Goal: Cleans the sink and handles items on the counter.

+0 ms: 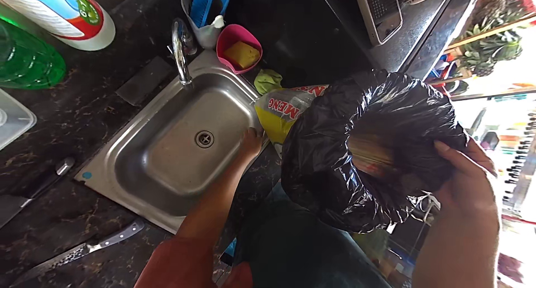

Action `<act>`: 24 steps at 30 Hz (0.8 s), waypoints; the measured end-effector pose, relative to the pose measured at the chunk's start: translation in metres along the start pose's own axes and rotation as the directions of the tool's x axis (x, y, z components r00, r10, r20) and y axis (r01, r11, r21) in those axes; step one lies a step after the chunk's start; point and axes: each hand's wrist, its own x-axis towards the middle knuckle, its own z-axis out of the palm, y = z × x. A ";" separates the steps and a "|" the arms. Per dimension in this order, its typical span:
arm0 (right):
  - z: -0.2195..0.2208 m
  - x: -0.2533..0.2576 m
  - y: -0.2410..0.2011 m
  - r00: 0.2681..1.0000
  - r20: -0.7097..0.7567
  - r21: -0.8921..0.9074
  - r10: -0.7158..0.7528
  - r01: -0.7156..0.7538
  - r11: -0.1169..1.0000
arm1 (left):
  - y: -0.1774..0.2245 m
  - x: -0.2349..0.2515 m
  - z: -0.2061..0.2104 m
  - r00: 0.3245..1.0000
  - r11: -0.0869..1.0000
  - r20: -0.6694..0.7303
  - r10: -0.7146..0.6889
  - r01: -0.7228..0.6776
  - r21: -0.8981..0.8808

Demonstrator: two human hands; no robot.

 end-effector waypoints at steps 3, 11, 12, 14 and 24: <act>-0.001 0.002 -0.001 1.000 0.009 -0.009 -0.008 0.008 1.000 | 0.015 -0.032 0.003 0.997 0.959 -0.066 0.036 -0.016 0.283; -0.002 0.001 -0.002 1.000 0.021 0.024 -0.014 0.014 1.000 | 0.001 -0.047 -0.008 0.997 0.939 -0.072 -0.008 0.032 0.341; -0.003 0.003 -0.002 0.999 0.036 0.032 -0.021 0.020 0.999 | -0.007 -0.045 -0.014 0.997 0.960 -0.064 -0.046 0.061 0.273; -0.005 0.007 -0.003 0.997 0.071 0.039 -0.040 0.038 0.999 | -0.029 -0.041 -0.026 0.984 0.987 -0.100 -0.148 0.140 -0.084; -0.002 0.021 -0.008 0.976 0.211 0.182 -0.055 0.016 0.983 | 0.163 -0.187 -0.107 0.859 0.500 -0.506 0.076 -0.472 -0.726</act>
